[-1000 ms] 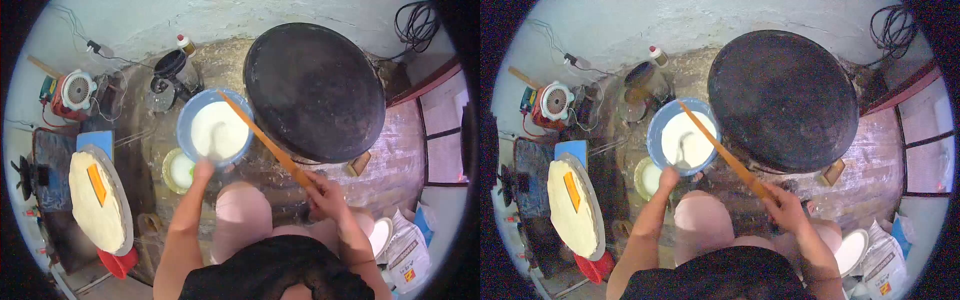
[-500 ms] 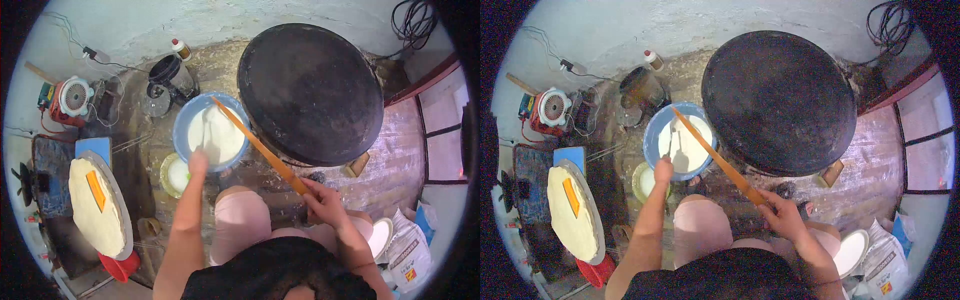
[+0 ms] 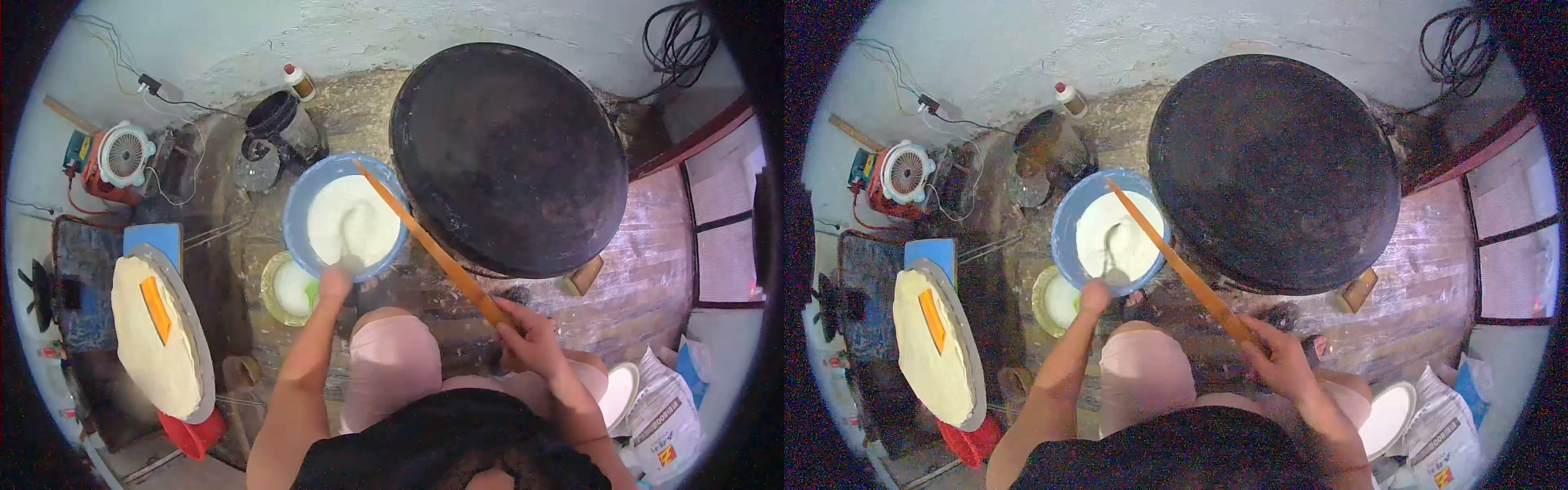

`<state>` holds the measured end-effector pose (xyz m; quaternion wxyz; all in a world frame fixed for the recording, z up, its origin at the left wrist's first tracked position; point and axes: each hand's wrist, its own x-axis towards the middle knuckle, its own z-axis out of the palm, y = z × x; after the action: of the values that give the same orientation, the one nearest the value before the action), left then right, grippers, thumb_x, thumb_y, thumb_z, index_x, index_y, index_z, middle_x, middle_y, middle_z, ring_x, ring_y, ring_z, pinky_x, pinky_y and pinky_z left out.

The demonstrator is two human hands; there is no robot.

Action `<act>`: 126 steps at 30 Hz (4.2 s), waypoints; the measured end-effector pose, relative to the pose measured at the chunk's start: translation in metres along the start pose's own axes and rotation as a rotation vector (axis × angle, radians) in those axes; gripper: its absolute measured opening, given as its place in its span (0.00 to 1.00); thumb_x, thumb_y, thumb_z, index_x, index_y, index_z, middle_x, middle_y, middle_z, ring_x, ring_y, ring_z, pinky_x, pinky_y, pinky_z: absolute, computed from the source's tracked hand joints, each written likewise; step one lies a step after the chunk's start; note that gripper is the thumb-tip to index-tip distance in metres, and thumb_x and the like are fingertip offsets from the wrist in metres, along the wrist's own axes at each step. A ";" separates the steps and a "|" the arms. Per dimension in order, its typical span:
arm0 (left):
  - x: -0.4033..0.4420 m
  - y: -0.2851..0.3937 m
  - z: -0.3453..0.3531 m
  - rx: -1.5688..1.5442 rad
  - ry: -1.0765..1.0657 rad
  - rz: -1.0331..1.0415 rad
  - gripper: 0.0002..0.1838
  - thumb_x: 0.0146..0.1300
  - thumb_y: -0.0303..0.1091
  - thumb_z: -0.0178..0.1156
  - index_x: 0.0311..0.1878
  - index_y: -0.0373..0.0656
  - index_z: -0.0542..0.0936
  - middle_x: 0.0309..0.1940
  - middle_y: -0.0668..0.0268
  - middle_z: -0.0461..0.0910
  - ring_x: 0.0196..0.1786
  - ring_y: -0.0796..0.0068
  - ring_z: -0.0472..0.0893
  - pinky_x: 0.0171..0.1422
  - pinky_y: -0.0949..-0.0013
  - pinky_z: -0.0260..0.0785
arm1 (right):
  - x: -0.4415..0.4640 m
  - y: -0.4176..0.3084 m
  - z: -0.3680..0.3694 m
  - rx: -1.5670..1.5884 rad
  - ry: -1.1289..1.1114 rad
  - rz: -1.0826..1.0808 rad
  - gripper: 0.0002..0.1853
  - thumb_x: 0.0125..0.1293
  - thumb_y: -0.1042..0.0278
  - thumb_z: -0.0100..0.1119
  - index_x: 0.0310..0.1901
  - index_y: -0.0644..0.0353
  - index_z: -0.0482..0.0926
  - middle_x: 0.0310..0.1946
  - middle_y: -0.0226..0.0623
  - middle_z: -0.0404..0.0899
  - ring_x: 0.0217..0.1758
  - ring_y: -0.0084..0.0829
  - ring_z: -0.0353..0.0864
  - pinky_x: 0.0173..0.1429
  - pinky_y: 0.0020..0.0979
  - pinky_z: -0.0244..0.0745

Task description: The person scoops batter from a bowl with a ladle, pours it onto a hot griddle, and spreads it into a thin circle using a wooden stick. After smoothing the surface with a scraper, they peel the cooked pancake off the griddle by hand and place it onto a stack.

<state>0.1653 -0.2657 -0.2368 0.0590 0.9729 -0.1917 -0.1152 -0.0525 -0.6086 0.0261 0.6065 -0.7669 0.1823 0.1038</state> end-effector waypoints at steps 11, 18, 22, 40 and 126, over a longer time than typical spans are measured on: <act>-0.042 0.037 -0.098 -2.180 -0.679 -0.920 0.16 0.64 0.38 0.41 0.44 0.36 0.71 0.16 0.69 0.63 0.13 0.83 0.57 0.13 0.80 0.48 | 0.000 -0.013 0.001 0.108 0.011 0.138 0.16 0.60 0.72 0.52 0.50 0.60 0.70 0.26 0.29 0.75 0.20 0.17 0.72 0.23 0.21 0.69; -0.099 0.024 -0.165 -2.042 -0.412 -0.699 0.19 0.63 0.43 0.46 0.50 0.40 0.69 0.15 0.68 0.64 0.11 0.83 0.57 0.12 0.80 0.47 | -0.005 0.000 0.003 0.148 0.010 0.050 0.09 0.61 0.70 0.51 0.42 0.63 0.70 0.25 0.31 0.76 0.23 0.18 0.73 0.27 0.21 0.69; -0.120 0.030 -0.215 -2.088 -0.309 -0.610 0.17 0.63 0.41 0.48 0.50 0.41 0.70 0.17 0.64 0.69 0.11 0.82 0.60 0.12 0.79 0.49 | -0.006 0.005 0.002 0.199 -0.014 0.059 0.10 0.61 0.69 0.51 0.43 0.63 0.70 0.26 0.31 0.76 0.24 0.19 0.73 0.28 0.21 0.68; -0.022 0.150 -0.298 -1.978 -0.099 -0.195 0.12 0.63 0.40 0.46 0.36 0.40 0.69 0.17 0.64 0.70 0.11 0.79 0.65 0.11 0.77 0.55 | -0.008 0.023 -0.030 -0.331 0.293 -0.052 0.20 0.55 0.75 0.57 0.51 0.57 0.69 0.29 0.35 0.76 0.28 0.22 0.74 0.34 0.25 0.69; -0.055 0.064 -0.158 -2.959 -0.513 -0.890 0.16 0.58 0.24 0.42 0.47 0.28 0.70 0.14 0.73 0.61 0.15 0.83 0.60 0.18 0.81 0.56 | 0.247 -0.024 -0.081 -0.982 0.799 -0.400 0.21 0.50 0.74 0.48 0.50 0.54 0.71 0.28 0.38 0.72 0.29 0.41 0.77 0.33 0.40 0.72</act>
<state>0.1321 -0.2922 -0.0630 0.8551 -0.0159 0.3749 -0.3577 0.1777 -0.7203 -0.0273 0.0798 -0.9528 0.1788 -0.2321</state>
